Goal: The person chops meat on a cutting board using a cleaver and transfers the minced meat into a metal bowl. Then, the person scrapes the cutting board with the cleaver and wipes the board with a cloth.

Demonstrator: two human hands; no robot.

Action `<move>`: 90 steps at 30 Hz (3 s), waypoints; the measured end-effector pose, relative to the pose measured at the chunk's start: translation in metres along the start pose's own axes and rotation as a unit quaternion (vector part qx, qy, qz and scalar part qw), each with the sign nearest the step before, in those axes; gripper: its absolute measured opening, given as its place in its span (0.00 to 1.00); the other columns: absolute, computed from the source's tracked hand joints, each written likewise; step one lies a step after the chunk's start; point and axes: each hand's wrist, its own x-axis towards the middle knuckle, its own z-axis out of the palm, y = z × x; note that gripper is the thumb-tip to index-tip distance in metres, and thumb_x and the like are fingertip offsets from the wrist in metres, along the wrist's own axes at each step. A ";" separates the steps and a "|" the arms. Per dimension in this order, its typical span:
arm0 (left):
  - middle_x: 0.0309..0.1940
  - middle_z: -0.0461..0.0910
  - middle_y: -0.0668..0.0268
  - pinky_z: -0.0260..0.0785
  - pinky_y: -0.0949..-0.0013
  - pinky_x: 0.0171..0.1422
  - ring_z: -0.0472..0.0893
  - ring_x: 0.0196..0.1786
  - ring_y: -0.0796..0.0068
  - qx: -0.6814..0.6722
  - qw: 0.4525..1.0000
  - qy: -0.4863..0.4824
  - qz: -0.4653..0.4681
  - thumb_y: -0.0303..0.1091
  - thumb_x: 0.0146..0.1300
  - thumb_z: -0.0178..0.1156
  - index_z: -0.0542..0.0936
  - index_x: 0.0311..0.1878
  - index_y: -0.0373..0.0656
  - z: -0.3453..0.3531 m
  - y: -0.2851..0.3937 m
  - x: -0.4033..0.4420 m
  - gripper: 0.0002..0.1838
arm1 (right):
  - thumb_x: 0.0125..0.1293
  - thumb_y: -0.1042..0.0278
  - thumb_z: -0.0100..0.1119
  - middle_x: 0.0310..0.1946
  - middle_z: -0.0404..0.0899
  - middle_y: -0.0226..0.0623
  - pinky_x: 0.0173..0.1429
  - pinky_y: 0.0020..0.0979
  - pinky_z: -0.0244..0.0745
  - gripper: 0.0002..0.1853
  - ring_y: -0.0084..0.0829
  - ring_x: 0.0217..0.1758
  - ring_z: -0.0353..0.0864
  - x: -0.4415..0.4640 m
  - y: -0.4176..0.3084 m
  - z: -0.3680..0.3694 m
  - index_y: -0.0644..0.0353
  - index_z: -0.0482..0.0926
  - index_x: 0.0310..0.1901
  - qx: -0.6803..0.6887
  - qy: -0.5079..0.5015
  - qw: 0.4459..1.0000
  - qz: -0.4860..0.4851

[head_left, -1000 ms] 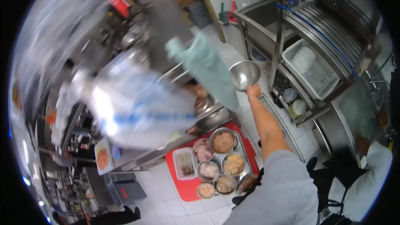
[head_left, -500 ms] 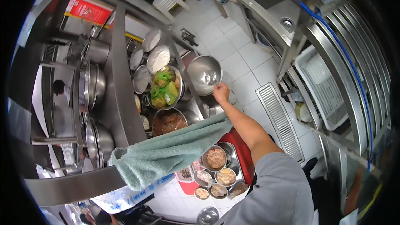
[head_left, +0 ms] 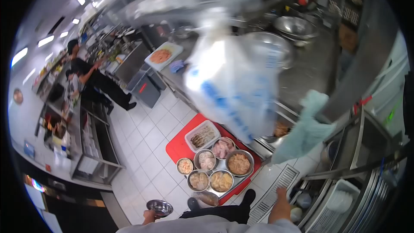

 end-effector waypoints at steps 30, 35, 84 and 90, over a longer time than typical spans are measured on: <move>0.34 0.82 0.66 0.82 0.66 0.43 0.82 0.37 0.76 -0.572 0.799 0.131 0.132 0.30 0.67 0.62 0.82 0.41 0.36 -0.372 0.031 0.297 0.07 | 0.74 0.58 0.57 0.42 0.83 0.47 0.46 0.41 0.78 0.15 0.43 0.39 0.84 0.026 -0.854 -0.389 0.61 0.79 0.51 0.352 0.272 0.843 -0.303; 0.33 0.83 0.63 0.84 0.66 0.42 0.83 0.33 0.75 -0.507 0.834 0.174 0.131 0.28 0.66 0.62 0.80 0.38 0.34 -0.475 0.044 0.404 0.06 | 0.75 0.62 0.57 0.42 0.82 0.42 0.40 0.34 0.78 0.11 0.36 0.39 0.83 0.148 -0.908 -0.442 0.59 0.80 0.51 0.400 0.361 0.793 -0.283; 0.43 0.82 0.56 0.80 0.55 0.50 0.82 0.41 0.60 -0.425 0.802 -0.268 0.323 0.33 0.68 0.64 0.80 0.45 0.37 -0.475 0.705 0.847 0.10 | 0.76 0.54 0.58 0.16 0.68 0.26 0.14 0.23 0.59 0.14 0.18 0.10 0.64 0.184 -1.025 -0.687 0.57 0.73 0.46 0.692 0.365 0.614 0.106; 0.54 0.82 0.50 0.74 0.56 0.62 0.81 0.59 0.48 -0.146 0.776 -0.114 0.603 0.31 0.65 0.64 0.80 0.51 0.37 -0.508 0.624 0.838 0.13 | 0.78 0.54 0.55 0.17 0.72 0.30 0.19 0.26 0.65 0.16 0.18 0.16 0.70 0.227 -1.011 -0.711 0.61 0.72 0.48 0.622 0.286 0.728 0.037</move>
